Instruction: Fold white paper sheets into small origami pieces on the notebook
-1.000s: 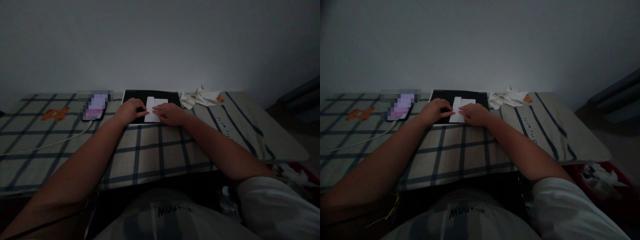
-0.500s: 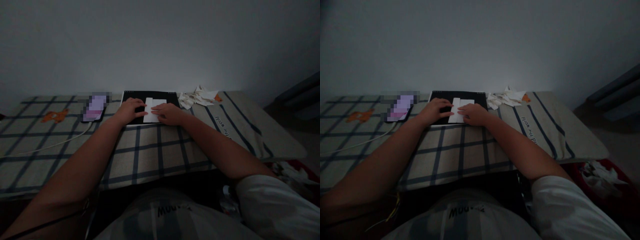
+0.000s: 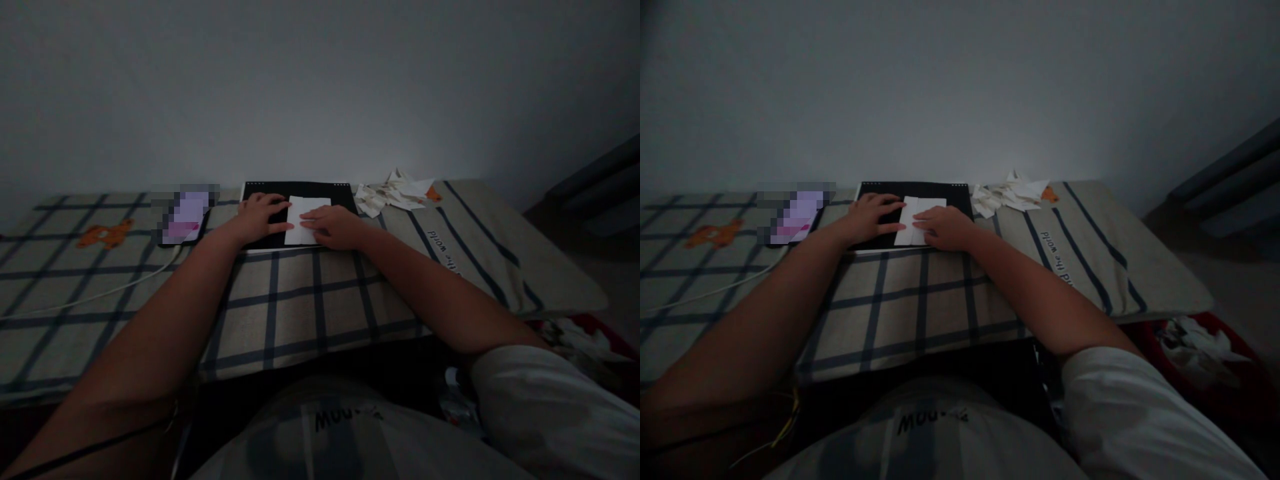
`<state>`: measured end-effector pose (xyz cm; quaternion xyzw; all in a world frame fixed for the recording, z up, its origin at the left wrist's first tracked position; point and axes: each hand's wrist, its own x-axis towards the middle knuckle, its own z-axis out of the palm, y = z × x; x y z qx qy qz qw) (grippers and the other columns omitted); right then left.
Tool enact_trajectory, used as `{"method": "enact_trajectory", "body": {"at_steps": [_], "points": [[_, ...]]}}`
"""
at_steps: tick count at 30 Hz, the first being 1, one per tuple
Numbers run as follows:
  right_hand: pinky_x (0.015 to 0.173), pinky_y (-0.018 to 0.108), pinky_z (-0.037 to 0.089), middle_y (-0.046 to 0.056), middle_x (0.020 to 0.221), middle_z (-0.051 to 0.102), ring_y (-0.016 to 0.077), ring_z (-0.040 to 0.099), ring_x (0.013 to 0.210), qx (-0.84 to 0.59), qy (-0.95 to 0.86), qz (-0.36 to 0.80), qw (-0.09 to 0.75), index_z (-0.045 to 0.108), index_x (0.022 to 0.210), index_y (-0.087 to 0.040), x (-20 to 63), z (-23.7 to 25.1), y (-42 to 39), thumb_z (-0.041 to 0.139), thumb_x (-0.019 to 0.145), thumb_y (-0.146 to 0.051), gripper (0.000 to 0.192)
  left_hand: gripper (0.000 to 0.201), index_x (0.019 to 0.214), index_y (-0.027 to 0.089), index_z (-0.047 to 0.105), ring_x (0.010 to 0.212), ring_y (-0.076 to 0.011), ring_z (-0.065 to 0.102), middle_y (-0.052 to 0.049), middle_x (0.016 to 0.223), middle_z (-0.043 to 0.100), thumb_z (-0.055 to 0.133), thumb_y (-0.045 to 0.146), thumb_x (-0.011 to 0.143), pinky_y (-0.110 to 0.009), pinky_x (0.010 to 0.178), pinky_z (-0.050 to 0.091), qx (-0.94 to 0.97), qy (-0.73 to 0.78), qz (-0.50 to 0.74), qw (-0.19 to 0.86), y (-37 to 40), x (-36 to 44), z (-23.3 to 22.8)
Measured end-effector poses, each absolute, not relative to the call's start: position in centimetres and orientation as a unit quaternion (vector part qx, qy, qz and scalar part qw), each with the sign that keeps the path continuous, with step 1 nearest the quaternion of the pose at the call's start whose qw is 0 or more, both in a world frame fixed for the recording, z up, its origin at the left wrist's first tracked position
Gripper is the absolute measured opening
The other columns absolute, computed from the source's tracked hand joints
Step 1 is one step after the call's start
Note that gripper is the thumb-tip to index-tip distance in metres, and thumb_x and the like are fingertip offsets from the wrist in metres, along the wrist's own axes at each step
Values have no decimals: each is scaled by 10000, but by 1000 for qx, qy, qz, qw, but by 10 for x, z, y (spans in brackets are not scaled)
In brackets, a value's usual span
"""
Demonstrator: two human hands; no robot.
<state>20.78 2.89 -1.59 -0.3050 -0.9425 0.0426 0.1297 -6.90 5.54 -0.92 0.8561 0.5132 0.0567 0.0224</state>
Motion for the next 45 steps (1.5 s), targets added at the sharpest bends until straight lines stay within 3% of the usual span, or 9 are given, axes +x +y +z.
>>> {"method": "enact_trajectory", "body": {"at_steps": [3, 6, 11, 15, 21, 30, 37, 45], "points": [[1243, 522, 471, 144, 1610, 638, 308, 610, 1495, -304, -943, 44, 131, 702, 1504, -148, 208, -15, 28, 579, 999, -191, 521, 691, 1669, 344, 528, 1609, -429, 341, -78, 1785, 425, 570, 664, 1058, -620, 1252, 339, 849, 525, 43, 32, 53, -68, -9], [1239, 532, 474, 158, 1600, 645, 318, 614, 1489, -296, -945, 39, 131, 701, 1501, -127, 208, -15, 29, 575, 997, -191, 523, 679, 1670, 333, 529, 1618, -419, 337, -75, 1786, 428, 578, 634, 1064, -609, 1269, 321, 851, 522, 45, 29, 52, -67, -11], [1230, 549, 487, 129, 1585, 665, 308, 629, 1473, -280, -948, 31, 147, 708, 1497, -168, 210, -19, 33, 577, 982, -187, 531, 584, 1529, 253, 694, 1538, -411, 440, -115, 1664, 585, 632, 565, 1039, -620, 1235, 353, 866, 490, 97, -2, 47, -67, -10], [1241, 551, 483, 143, 1567, 677, 308, 638, 1463, -254, -952, 43, 163, 715, 1486, -159, 212, -24, 38, 599, 958, -177, 541, 433, 1274, 245, 840, 1419, -397, 560, -110, 1458, 743, 649, 529, 1008, -612, 1185, 398, 882, 447, 147, -8, 44, -68, -6], [1251, 547, 480, 130, 1552, 691, 296, 649, 1457, -237, -954, 60, 172, 701, 1504, -175, 214, -26, 41, 606, 949, -178, 562, 329, 1052, 241, 834, 1250, -335, 664, -86, 1259, 816, 645, 499, 976, -536, 1134, 471, 897, 403, 179, 24, 50, -71, -4], [1273, 525, 459, 138, 1573, 672, 287, 629, 1480, -240, -954, 67, 165, 719, 1482, -159, 215, -24, 40, 606, 941, -166, 553, 366, 1212, 255, 754, 1419, -369, 568, -79, 1528, 701, 626, 527, 1004, -558, 1151, 439, 866, 483, 128, 32, 49, -70, -5], [1260, 533, 472, 102, 1563, 689, 278, 631, 1478, -238, -956, 62, 162, 715, 1489, -206, 215, -26, 41, 589, 963, -201, 540, 506, 1518, 338, 643, 1504, -375, 502, -33, 1648, 618, 560, 527, 1057, -581, 1198, 386, 849, 519, 91, 34, 40, -66, -1], [1287, 520, 444, 158, 1572, 667, 295, 608, 1503, -249, -956, 58, 144, 695, 1501, -115, 212, -23, 38, 583, 976, -189, 542, 373, 1371, 282, 755, 1405, -336, 625, -69, 1476, 745, 586, 426, 1071, -511, 1173, 440, 825, 549, 134, 24, 54, -58, -3]]}}
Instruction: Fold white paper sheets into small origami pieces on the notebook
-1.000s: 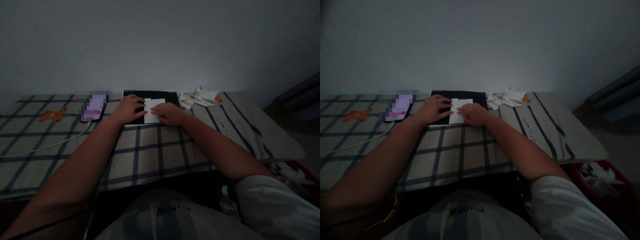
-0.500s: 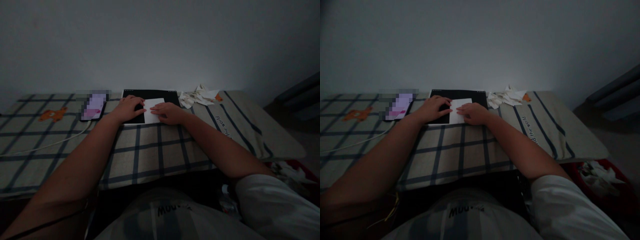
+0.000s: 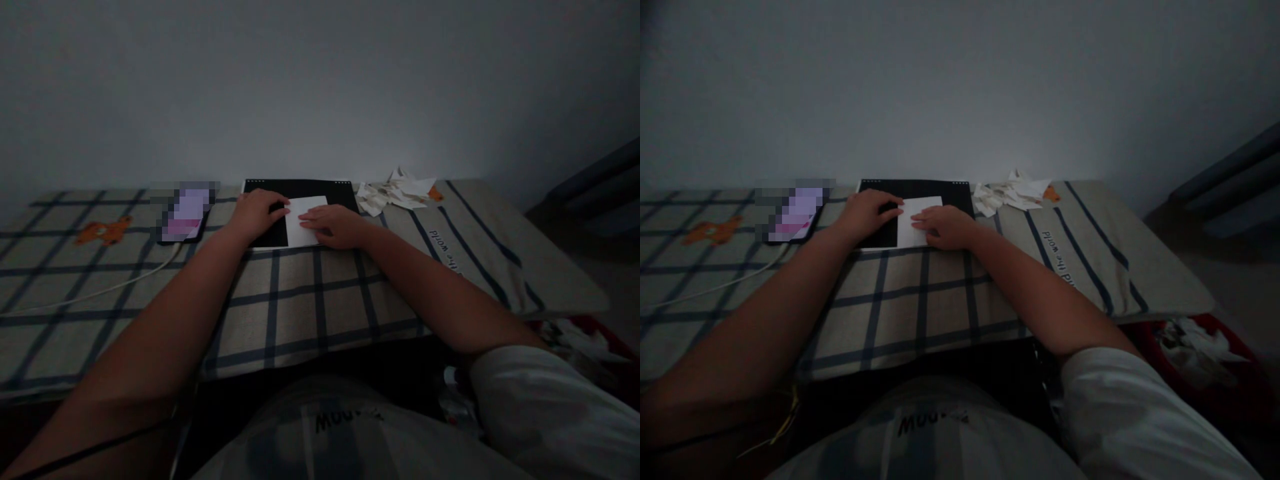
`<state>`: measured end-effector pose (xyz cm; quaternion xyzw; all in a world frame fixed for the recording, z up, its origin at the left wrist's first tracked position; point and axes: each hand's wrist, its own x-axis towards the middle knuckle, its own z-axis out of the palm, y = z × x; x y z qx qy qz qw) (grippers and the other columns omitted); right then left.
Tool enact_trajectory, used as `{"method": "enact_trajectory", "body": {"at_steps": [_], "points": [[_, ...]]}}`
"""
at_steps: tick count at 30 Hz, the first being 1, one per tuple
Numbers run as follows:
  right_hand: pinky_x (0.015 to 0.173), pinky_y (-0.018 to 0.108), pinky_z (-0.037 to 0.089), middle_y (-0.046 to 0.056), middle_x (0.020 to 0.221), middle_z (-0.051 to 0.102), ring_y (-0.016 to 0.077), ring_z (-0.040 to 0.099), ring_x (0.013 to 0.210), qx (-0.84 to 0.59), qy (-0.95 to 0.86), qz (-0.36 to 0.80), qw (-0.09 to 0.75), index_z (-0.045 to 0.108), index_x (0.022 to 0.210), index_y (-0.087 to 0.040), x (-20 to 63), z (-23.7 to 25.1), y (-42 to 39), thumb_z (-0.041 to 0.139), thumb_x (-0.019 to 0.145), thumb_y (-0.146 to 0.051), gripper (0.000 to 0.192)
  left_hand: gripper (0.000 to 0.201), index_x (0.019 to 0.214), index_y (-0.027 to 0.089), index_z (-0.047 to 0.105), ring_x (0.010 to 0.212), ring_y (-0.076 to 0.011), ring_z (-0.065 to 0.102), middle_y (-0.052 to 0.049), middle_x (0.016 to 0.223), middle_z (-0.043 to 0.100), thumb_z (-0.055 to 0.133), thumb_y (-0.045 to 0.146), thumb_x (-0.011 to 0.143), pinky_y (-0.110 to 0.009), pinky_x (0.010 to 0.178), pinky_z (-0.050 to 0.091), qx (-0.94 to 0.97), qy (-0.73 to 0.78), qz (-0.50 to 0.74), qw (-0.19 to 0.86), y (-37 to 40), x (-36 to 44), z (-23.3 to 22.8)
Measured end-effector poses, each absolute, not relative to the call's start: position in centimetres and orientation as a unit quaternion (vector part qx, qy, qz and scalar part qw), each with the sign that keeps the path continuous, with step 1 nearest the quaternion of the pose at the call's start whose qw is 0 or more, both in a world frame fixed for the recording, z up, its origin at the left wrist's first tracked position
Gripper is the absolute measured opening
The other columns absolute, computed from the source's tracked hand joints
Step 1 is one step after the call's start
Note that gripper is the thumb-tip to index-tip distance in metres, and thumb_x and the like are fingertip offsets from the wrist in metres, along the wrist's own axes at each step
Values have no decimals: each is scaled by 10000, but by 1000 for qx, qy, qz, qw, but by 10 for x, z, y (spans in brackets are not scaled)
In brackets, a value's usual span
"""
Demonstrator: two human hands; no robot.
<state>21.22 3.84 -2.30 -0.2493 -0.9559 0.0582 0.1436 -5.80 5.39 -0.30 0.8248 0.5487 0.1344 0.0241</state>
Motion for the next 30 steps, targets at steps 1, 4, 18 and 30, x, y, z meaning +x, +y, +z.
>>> {"method": "enact_trajectory", "body": {"at_steps": [1, 4, 18, 30], "points": [[1288, 521, 443, 160, 1575, 664, 297, 608, 1502, -250, -956, 60, 143, 695, 1502, -116, 212, -22, 38, 584, 975, -185, 543, 353, 1340, 277, 770, 1380, -323, 638, -64, 1445, 763, 589, 417, 1071, -494, 1164, 452, 823, 549, 144, 28, 56, -57, -3], [1281, 538, 448, 151, 1581, 659, 305, 609, 1501, -254, -954, 61, 145, 701, 1500, -141, 212, -21, 36, 590, 966, -173, 546, 306, 1254, 257, 802, 1320, -296, 668, -61, 1361, 800, 596, 386, 1068, -447, 1125, 486, 815, 554, 163, 39, 62, -56, -3], [1268, 557, 464, 135, 1589, 652, 307, 609, 1503, -252, -953, 59, 154, 692, 1517, -177, 213, -24, 36, 609, 962, -172, 561, 479, 1422, 297, 754, 1366, -340, 649, -89, 1433, 764, 662, 547, 1024, -493, 1144, 463, 830, 542, 133, 18, 59, -65, -6], [1269, 552, 457, 133, 1590, 656, 304, 612, 1498, -265, -952, 62, 142, 695, 1515, -177, 212, -21, 35, 591, 962, -166, 563, 944, 1647, 289, 528, 1595, -407, 437, -102, 1737, 502, 781, 737, 857, -559, 1272, 362, 853, 518, 38, 44, 41, -70, -1]]}}
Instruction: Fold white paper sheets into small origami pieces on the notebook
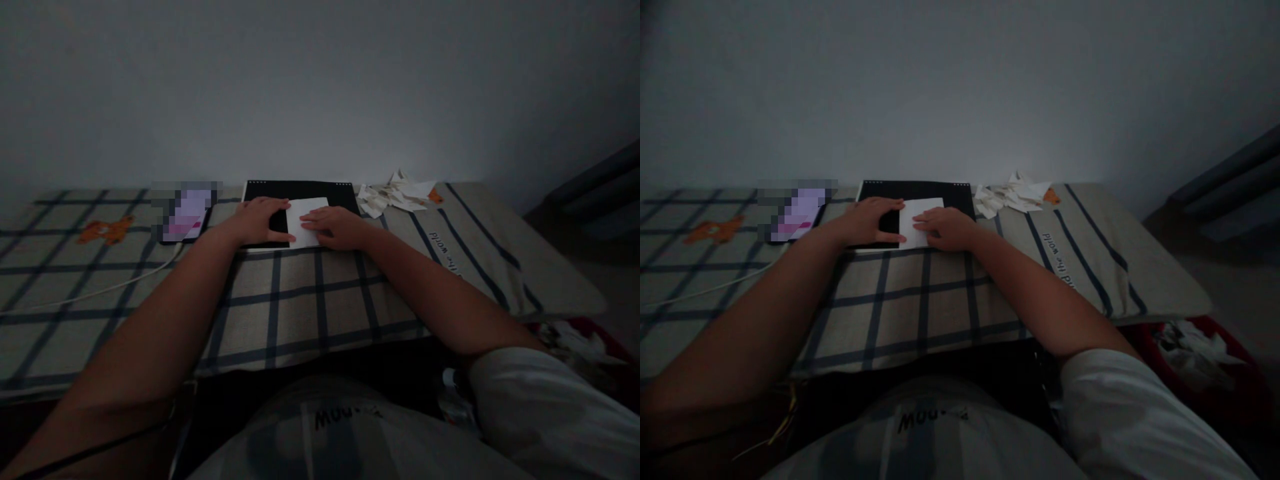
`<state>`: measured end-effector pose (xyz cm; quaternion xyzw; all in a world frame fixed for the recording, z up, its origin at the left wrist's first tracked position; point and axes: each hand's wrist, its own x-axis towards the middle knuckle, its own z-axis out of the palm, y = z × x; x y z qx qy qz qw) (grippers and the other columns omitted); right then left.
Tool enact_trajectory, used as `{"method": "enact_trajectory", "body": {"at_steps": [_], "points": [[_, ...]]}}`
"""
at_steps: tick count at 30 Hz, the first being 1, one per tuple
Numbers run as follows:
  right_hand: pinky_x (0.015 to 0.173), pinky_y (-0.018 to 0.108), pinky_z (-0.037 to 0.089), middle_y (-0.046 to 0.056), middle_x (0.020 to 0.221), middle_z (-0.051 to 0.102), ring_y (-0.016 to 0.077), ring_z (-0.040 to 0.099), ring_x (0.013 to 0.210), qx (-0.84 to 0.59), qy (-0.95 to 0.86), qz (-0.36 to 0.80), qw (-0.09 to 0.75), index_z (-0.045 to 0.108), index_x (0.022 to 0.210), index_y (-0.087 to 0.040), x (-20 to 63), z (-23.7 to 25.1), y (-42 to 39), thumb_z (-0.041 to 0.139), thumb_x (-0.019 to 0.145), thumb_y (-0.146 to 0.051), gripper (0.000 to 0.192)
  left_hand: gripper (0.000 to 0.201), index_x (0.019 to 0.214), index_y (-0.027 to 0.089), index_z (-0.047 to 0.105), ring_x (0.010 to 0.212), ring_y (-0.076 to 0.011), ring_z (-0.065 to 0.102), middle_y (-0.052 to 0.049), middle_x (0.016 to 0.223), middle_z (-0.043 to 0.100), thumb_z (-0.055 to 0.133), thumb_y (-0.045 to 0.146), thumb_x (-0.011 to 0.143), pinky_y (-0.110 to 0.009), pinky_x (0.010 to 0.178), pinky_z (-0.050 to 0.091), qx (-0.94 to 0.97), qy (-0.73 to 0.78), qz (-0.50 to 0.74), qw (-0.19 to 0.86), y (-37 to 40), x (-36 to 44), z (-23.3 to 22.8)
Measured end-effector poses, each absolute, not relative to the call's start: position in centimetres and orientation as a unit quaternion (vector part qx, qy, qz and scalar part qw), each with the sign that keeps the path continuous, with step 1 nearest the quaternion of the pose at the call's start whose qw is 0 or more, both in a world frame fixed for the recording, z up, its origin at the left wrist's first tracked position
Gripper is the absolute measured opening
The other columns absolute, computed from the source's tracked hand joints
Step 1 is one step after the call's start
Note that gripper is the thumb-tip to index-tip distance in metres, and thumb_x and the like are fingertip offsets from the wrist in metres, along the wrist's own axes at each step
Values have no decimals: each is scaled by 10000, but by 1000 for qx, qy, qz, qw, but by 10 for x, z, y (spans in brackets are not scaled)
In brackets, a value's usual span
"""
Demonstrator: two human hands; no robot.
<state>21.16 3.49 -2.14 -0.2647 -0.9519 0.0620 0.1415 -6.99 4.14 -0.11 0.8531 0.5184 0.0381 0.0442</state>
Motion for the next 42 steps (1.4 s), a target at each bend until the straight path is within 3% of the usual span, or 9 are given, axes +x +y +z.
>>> {"method": "enact_trajectory", "body": {"at_steps": [9, 12, 16, 21, 24, 28, 33, 39, 42], "points": [[1265, 551, 455, 127, 1604, 645, 299, 617, 1493, -263, -952, 59, 142, 704, 1501, -190, 212, -21, 34, 601, 960, -179, 551, 1282, 1796, 251, 216, 1709, -438, 209, -152, 1851, 240, 757, 850, 799, -611, 1362, 189, 857, 510, -44, 56, 35, -67, -1], [1279, 531, 437, 145, 1617, 629, 303, 604, 1505, -267, -953, 60, 131, 695, 1511, -158, 211, -17, 31, 578, 981, -185, 543, 1237, 1803, 242, 172, 1724, -421, 165, -143, 1858, 204, 696, 844, 859, -628, 1371, 147, 854, 513, -46, 65, 32, -67, -1], [1232, 548, 460, 136, 1630, 622, 321, 603, 1492, -283, -951, 46, 114, 681, 1531, -187, 210, -13, 25, 569, 1008, -224, 536, 880, 1782, 253, 282, 1716, -376, 225, -102, 1845, 270, 437, 729, 1058, -628, 1364, 174, 849, 524, -10, 73, 28, -65, 0], [1147, 544, 475, 149, 1608, 645, 364, 623, 1389, -321, -940, -2, 115, 707, 1505, -198, 208, -14, 23, 579, 1063, -406, 504, 683, 1604, 255, 612, 1563, -352, 507, -83, 1741, 499, 522, 627, 1039, -530, 1313, 344, 891, 448, 67, 16, 21, -59, 7], [1101, 537, 487, 159, 1582, 659, 378, 616, 1348, -331, -936, -5, 123, 709, 1505, -210, 208, -15, 24, 569, 1084, -495, 527, 624, 1486, 239, 722, 1450, -330, 612, -93, 1582, 670, 559, 620, 1020, -464, 1249, 444, 908, 412, 73, 13, 16, -53, 10], [1119, 557, 480, 171, 1563, 666, 387, 609, 1348, -326, -936, 6, 134, 700, 1518, -211, 210, -18, 27, 598, 1080, -509, 539, 616, 1456, 193, 741, 1422, -342, 636, -118, 1530, 707, 566, 581, 1010, -475, 1208, 496, 911, 408, 69, 2, 14, -50, 9], [1154, 513, 488, 169, 1531, 674, 341, 627, 1364, -296, -934, 41, 196, 793, 1359, -186, 216, -21, 32, 615, 1068, -401, 403, 575, 1421, 200, 767, 1373, -336, 688, -109, 1486, 740, 568, 527, 993, -465, 1153, 550, 896, 431, 107, 6, 15, -54, 5], [1019, 437, 537, 143, 1183, 796, 284, 712, 1122, -282, -926, 93, 232, 846, 1110, -163, 223, -22, 38, 601, 1056, -322, 297, 525, 1439, 231, 762, 1268, -310, 757, -85, 1411, 785, 527, 404, 1003, -418, 1056, 594, 878, 457, 141, 1, 11, -54, 8], [1022, 442, 523, 146, 1176, 803, 285, 709, 1116, -271, -926, 101, 245, 849, 1077, -166, 224, -24, 40, 628, 1035, -318, 271, 525, 1479, 259, 738, 1252, -317, 763, -82, 1378, 801, 513, 352, 1014, -421, 995, 599, 859, 493, 138, -19, 11, -55, 11]]}}
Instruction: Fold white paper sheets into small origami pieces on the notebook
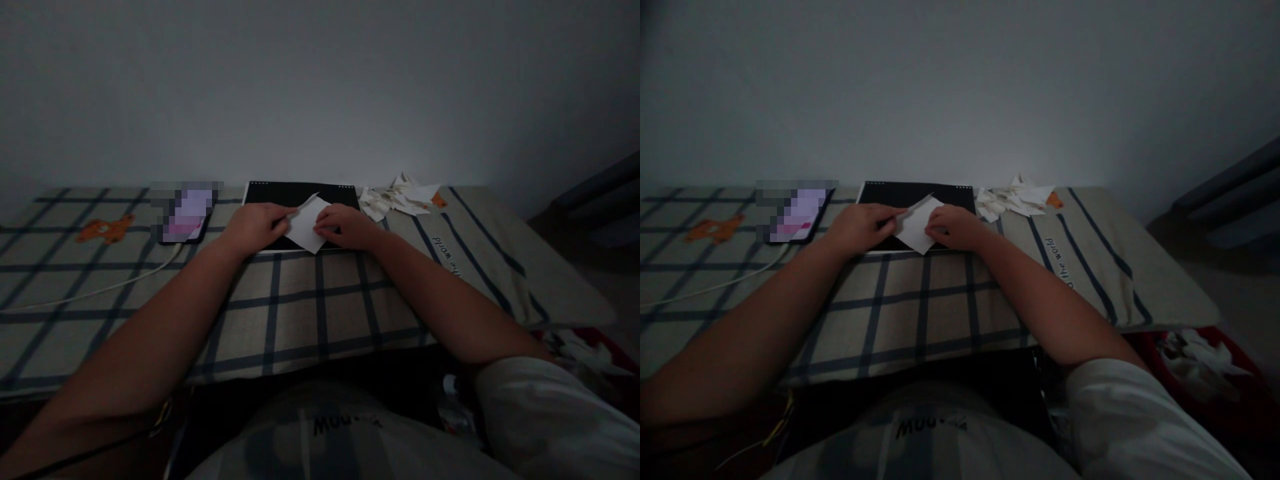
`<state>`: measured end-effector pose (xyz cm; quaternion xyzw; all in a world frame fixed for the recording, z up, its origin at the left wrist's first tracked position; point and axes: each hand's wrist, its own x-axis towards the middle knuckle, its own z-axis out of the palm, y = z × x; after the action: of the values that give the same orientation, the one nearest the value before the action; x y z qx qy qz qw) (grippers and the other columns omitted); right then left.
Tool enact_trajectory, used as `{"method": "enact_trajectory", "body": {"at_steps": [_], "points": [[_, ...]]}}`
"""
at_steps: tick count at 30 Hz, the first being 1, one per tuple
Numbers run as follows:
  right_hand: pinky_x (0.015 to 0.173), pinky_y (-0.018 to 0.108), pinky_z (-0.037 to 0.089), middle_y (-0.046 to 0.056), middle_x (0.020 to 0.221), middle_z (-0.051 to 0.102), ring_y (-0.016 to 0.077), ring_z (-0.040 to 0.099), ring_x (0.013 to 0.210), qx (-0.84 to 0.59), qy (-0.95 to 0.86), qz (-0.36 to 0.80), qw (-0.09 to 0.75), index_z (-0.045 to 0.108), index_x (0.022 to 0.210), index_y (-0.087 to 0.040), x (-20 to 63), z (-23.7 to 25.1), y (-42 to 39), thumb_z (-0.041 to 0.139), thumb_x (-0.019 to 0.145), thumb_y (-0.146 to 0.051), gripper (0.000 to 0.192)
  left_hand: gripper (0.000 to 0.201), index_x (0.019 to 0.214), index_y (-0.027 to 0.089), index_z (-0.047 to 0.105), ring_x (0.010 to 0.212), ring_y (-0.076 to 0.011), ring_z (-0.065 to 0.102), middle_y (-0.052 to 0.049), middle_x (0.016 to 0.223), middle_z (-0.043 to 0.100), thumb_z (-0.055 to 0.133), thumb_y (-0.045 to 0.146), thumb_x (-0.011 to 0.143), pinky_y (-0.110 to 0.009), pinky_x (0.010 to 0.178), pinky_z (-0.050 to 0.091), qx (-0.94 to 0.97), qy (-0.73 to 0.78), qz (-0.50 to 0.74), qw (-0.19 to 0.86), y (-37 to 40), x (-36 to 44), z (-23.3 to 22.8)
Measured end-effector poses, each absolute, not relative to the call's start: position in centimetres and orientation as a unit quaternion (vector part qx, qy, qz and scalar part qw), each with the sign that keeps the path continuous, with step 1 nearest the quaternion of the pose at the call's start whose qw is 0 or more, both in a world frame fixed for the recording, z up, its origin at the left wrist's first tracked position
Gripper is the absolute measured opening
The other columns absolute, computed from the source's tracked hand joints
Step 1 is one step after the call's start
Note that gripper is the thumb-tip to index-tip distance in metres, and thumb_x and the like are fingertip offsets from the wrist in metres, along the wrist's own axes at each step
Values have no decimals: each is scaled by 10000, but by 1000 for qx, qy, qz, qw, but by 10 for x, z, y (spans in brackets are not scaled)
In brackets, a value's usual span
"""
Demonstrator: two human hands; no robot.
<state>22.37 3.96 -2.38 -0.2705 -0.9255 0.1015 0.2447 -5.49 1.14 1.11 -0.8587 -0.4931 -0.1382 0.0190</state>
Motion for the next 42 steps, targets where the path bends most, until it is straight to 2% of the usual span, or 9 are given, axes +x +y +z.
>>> {"method": "enact_trajectory", "body": {"at_steps": [5, 11, 19, 23, 27, 31, 36, 38, 42], "points": [[1015, 453, 501, 135, 1194, 808, 283, 716, 1109, -266, -925, 99, 251, 860, 1080, -193, 224, -26, 39, 662, 1022, -353, 261, 512, 1495, 264, 723, 1309, -333, 723, -88, 1437, 770, 547, 289, 1014, -429, 974, 585, -835, -532, -134, 39, 17, -60, 11], [1073, 511, 482, 149, 1338, 765, 336, 693, 1229, -261, -928, 97, 249, 862, 1113, -218, 225, -27, 40, 858, 891, -531, 384, 390, 1259, 203, 852, 1373, -382, 650, -131, 1529, 702, 573, 268, 994, -530, 1099, 536, -850, -500, -153, 63, 32, -69, 0], [1096, 483, 540, 126, 1307, 797, 289, 718, 1216, -245, -924, 125, 264, 832, 1250, -214, 226, -30, 43, 668, 922, -166, 370, 520, 1376, 180, 792, 1362, -373, 668, -133, 1458, 754, 417, 374, 1072, -571, 1130, 508, -875, -467, -124, 35, 40, -73, -6], [1068, 449, 560, 116, 1245, 829, 265, 745, 1171, -290, -911, 114, 269, 830, 1245, -199, 227, -30, 45, 572, 985, -152, 370, 575, 1351, 229, 801, 1400, -328, 664, -105, 1420, 778, 363, 499, 1094, -544, 1202, 454, -901, -398, -172, -7, 34, -75, 0], [1030, 408, 572, 99, 1218, 835, 241, 754, 1133, -310, -889, 88, 325, 812, 1293, -204, 227, -25, 44, 528, 1048, -212, 375, 525, 1183, 232, 848, 1244, -335, 742, -117, 1253, 831, 570, 638, 1001, -501, 1119, 515, -926, -322, -197, -16, 31, -71, 4], [1058, 429, 573, 92, 1220, 824, 250, 743, 1133, -344, -841, 80, 410, 779, 1364, -230, 225, -20, 40, 585, 1062, -337, 375, 446, 966, 199, 851, 1024, -327, 767, -135, 973, 825, 546, 516, 1037, -488, 976, 564, -904, -371, -210, 11, 29, -68, 2], [1040, 443, 606, 78, 1208, 797, 239, 730, 1073, -396, -741, 195, 506, 623, 1556, -253, 222, -16, 44, 666, 1019, -554, 617, 432, 897, 226, 847, 827, -267, 734, -75, 828, 802, 625, 585, 988, -390, 795, 578, -803, -480, -343, -84, 24, -68, -1], [994, 436, 622, 66, 1159, 792, 236, 735, 1049, -381, -720, 269, 514, 676, 1471, -248, 222, -17, 48, 694, 977, -632, 626, 421, 900, 227, 842, 836, -255, 731, -53, 846, 817, 692, 617, 942, -359, 766, 583, -748, -503, -405, -155, 21, -65, -1], [960, 443, 614, 61, 1043, 797, 248, 725, 1010, -360, -705, 350, 501, 785, 1063, -224, 224, -21, 51, 777, 868, -699, 513, 432, 931, 194, 830, 910, -260, 741, -65, 921, 834, 802, 620, 869, -349, 771, 602, -669, -515, -467, -264, 20, -58, -1]]}}
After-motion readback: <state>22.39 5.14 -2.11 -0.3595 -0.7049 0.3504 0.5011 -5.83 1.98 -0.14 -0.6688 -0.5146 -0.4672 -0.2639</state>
